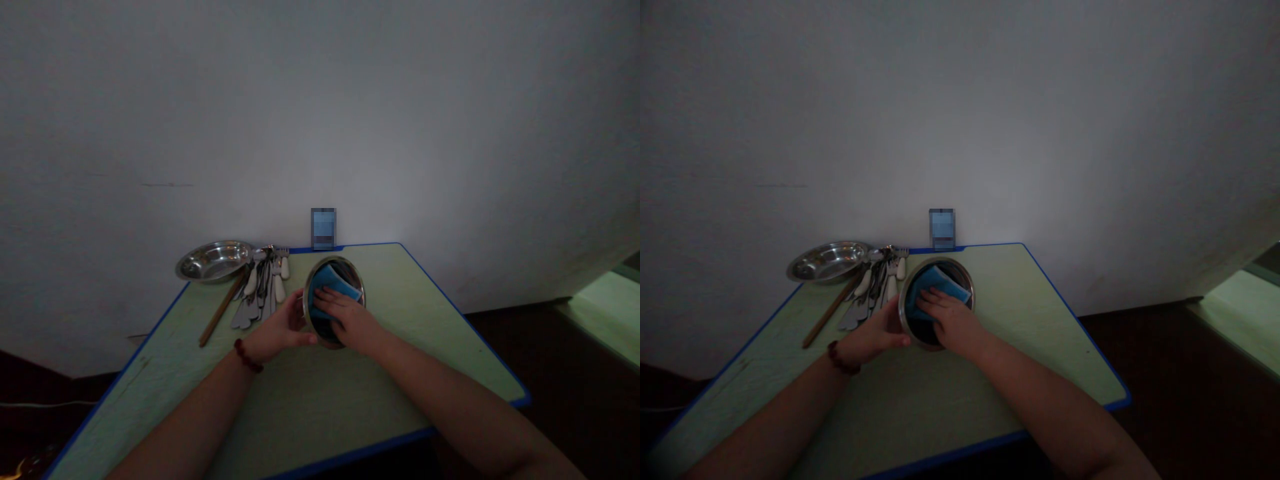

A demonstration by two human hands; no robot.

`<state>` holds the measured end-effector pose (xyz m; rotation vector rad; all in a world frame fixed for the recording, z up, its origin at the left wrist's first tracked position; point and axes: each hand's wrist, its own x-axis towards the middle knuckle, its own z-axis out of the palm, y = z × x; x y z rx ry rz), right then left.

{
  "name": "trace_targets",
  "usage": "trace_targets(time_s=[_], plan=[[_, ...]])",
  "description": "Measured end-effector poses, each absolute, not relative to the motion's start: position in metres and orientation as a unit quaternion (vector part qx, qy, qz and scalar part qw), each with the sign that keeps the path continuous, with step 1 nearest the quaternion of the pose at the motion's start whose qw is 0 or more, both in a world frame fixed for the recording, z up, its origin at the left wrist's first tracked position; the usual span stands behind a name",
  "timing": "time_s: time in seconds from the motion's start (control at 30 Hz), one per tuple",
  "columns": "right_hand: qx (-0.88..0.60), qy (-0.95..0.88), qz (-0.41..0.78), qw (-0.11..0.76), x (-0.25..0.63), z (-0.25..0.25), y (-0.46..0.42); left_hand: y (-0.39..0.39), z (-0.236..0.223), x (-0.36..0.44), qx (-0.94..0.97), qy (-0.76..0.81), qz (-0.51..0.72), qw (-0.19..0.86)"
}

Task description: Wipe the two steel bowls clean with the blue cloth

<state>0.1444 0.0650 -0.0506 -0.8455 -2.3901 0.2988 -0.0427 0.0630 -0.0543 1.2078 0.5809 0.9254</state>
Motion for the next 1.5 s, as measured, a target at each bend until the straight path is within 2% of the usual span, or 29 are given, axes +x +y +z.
trace_targets(time_s=[1.5], plan=[[-0.316,-0.901,0.105,0.277,0.1449,-0.0491,0.0637,0.0599,-0.0509,-0.0428,0.530,0.252,0.433,0.684]])
